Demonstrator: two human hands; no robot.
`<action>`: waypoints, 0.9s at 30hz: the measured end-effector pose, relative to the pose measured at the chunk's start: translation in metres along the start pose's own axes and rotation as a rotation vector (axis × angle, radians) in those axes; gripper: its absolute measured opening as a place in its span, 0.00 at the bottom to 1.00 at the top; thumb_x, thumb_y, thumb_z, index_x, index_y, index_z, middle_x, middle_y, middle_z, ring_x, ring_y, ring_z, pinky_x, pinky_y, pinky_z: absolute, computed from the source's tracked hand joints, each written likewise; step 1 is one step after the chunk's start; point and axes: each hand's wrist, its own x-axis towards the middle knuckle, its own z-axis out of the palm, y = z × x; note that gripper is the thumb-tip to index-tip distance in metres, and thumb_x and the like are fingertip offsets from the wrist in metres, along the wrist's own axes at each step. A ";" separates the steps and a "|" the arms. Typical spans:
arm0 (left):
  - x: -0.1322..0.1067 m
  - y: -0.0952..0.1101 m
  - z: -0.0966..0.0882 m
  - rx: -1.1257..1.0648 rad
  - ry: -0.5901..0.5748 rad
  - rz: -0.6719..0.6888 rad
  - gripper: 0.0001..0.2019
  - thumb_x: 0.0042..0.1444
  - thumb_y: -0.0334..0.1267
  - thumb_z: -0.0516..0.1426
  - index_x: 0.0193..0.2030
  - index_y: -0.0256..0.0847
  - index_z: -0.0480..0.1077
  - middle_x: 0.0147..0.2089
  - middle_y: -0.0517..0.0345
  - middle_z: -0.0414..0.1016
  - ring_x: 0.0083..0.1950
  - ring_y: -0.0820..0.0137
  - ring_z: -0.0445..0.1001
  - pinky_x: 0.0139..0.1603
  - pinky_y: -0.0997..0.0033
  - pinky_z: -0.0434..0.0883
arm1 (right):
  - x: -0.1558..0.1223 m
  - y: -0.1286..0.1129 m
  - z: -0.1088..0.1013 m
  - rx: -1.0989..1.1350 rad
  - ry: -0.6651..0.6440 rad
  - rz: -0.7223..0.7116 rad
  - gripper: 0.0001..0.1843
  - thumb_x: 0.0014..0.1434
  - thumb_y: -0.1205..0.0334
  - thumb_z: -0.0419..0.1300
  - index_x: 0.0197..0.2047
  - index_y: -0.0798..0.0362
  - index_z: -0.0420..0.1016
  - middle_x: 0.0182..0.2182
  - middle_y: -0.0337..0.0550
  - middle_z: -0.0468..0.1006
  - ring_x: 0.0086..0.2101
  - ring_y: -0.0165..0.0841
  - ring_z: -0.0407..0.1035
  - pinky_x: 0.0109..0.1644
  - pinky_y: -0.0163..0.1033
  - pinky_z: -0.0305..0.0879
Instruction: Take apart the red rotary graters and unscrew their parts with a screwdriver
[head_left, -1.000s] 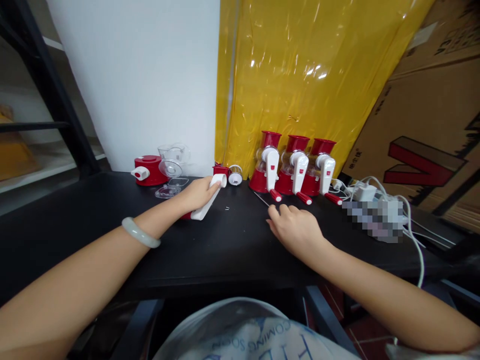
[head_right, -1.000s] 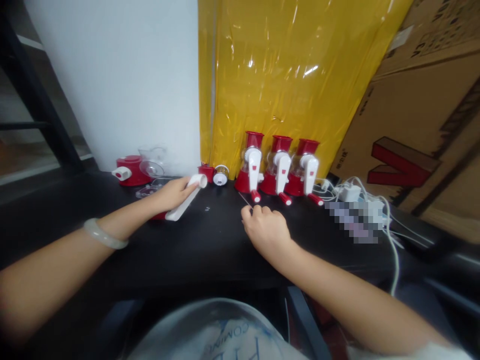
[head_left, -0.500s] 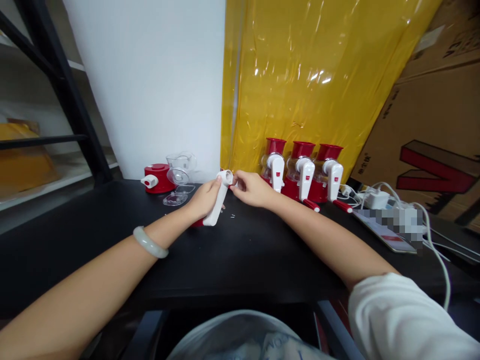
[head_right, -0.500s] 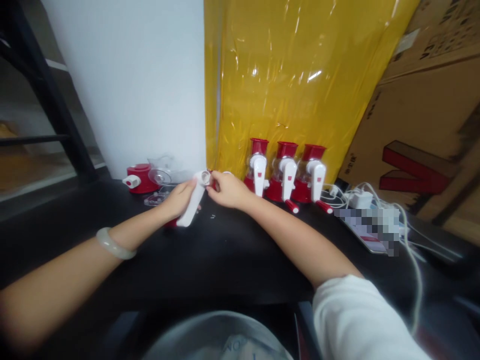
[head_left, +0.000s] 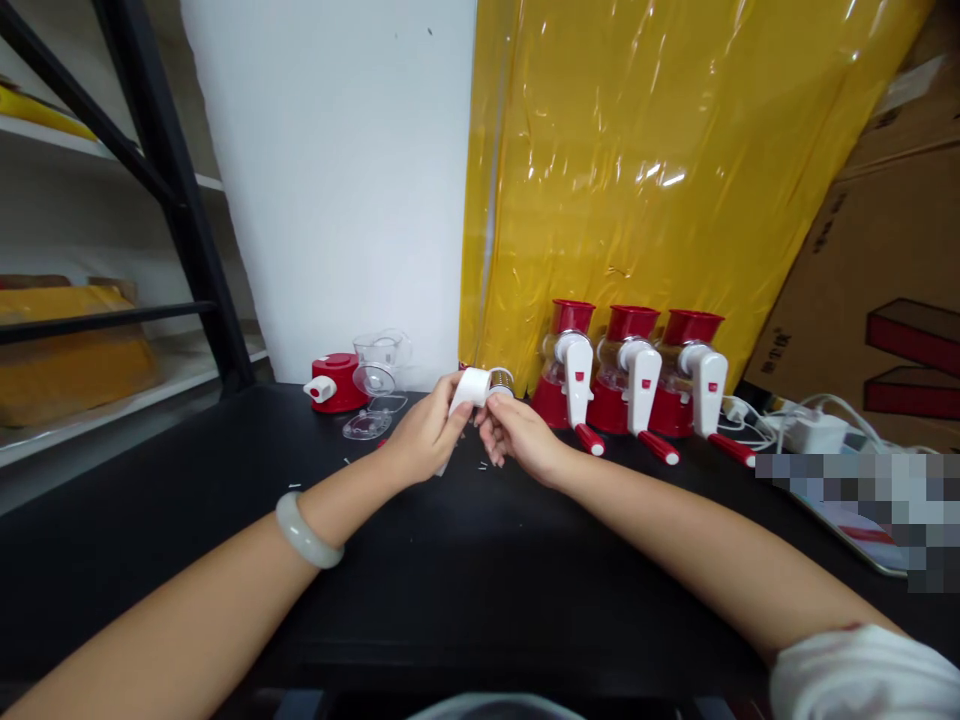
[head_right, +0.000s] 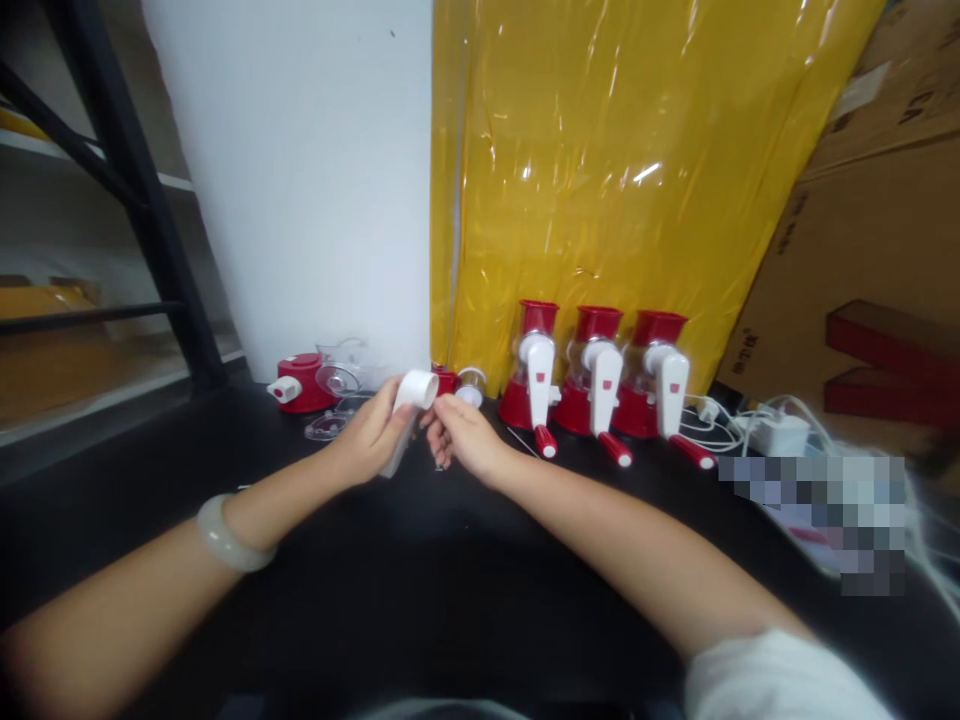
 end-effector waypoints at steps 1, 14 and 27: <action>-0.001 -0.001 0.000 0.038 -0.001 0.026 0.23 0.66 0.50 0.44 0.60 0.35 0.55 0.45 0.46 0.75 0.42 0.62 0.76 0.44 0.62 0.71 | 0.000 0.001 0.003 0.085 0.019 0.006 0.18 0.61 0.44 0.51 0.33 0.52 0.62 0.16 0.31 0.66 0.15 0.26 0.61 0.19 0.31 0.57; -0.004 0.000 0.000 0.240 -0.047 0.099 0.29 0.59 0.54 0.52 0.58 0.35 0.52 0.42 0.44 0.76 0.37 0.58 0.79 0.34 0.63 0.71 | -0.006 0.001 0.013 0.237 0.044 -0.046 0.14 0.57 0.49 0.57 0.33 0.51 0.60 0.14 0.27 0.62 0.14 0.25 0.58 0.19 0.32 0.56; 0.003 0.000 -0.014 0.403 -0.075 0.178 0.27 0.61 0.52 0.49 0.61 0.37 0.52 0.50 0.41 0.75 0.46 0.54 0.78 0.42 0.60 0.71 | -0.006 -0.012 0.014 0.345 -0.063 0.017 0.12 0.57 0.55 0.58 0.33 0.52 0.60 0.14 0.25 0.56 0.15 0.22 0.52 0.23 0.30 0.48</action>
